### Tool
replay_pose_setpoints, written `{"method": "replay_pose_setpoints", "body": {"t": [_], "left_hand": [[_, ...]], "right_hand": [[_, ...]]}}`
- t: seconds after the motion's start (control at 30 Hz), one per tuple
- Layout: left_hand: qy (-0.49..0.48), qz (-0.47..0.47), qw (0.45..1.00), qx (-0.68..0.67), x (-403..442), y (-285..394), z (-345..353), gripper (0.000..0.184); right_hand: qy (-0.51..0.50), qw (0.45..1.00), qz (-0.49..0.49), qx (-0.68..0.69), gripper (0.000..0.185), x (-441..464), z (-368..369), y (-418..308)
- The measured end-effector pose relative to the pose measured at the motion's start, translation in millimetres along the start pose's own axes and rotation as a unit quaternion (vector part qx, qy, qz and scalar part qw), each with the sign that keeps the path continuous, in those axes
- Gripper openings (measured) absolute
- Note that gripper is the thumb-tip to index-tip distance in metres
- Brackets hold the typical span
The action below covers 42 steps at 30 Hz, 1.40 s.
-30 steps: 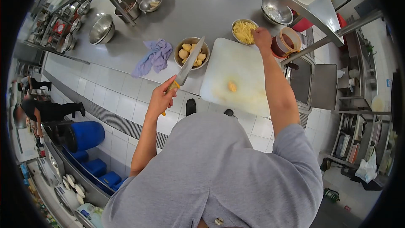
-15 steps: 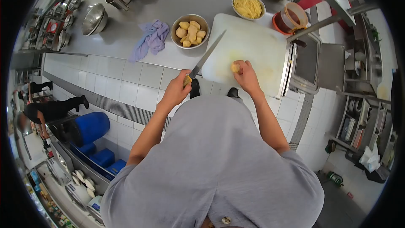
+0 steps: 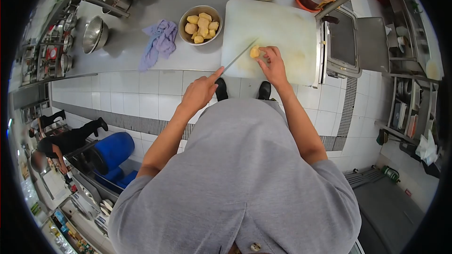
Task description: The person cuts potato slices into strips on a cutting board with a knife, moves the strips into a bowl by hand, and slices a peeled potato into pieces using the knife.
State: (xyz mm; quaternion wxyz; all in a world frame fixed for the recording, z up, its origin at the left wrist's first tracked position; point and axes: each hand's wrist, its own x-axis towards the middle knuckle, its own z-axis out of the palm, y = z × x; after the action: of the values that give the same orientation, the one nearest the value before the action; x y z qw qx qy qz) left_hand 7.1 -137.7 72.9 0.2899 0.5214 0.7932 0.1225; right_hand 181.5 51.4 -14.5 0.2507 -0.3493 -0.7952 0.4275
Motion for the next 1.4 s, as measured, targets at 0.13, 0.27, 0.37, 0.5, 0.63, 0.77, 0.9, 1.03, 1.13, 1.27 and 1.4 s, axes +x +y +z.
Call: {"method": "replay_pose_setpoints", "body": {"t": [0.13, 0.27, 0.37, 0.5, 0.63, 0.77, 0.9, 1.03, 1.13, 1.27, 1.4], "left_hand": [[-0.032, 0.042, 0.997, -0.056, -1, 10, -8, 0.075], [0.013, 0.026, 0.997, -0.077, 1, -2, -1, 0.073], [0.015, -0.045, 0.998, -0.052, 4, -10, -4, 0.073], [-0.005, -0.041, 0.998, -0.048, 9, -23, -10, 0.072], [-0.008, 0.038, 0.997, -0.064, 12, -26, -22, 0.073], [-0.08, 0.059, 0.994, -0.053, 23, -43, -24, 0.076], [-0.095, 0.059, 0.991, -0.074, 33, -70, -12, 0.076], [-0.109, 0.037, 0.99, -0.078, 33, -81, -9, 0.075], [-0.088, 0.033, 0.992, -0.089, 33, -88, -3, 0.074], [-0.106, 0.029, 0.991, -0.072, 42, -99, 9, 0.075], [-0.137, 0.029, 0.989, -0.055, 53, -104, 14, 0.077]], "right_hand": [[0.04, 0.998, 0.0, -0.04, 0.043, 1, 15, 3], [0.091, 0.996, 0.01, 0.003, 0.042, 9, 23, -4], [0.069, 0.997, -0.03, -0.001, 0.041, 19, 26, -7], [0.076, 0.994, -0.046, -0.059, 0.039, 29, 33, -9], [0.097, 0.993, -0.041, -0.044, 0.039, 29, 46, -4], [0.122, 0.992, 0.016, -0.023, 0.037, 24, 54, 0], [0.111, 0.992, -0.001, -0.056, 0.037, 15, 62, 7], [0.105, 0.992, 0.052, -0.045, 0.036, 21, 66, 7], [0.117, 0.989, 0.021, -0.089, 0.035, 27, 75, 16], [0.145, 0.986, -0.001, -0.086, 0.034, 22, 85, 32], [0.163, 0.983, -0.002, -0.088, 0.033, 22, 86, 40]]}}
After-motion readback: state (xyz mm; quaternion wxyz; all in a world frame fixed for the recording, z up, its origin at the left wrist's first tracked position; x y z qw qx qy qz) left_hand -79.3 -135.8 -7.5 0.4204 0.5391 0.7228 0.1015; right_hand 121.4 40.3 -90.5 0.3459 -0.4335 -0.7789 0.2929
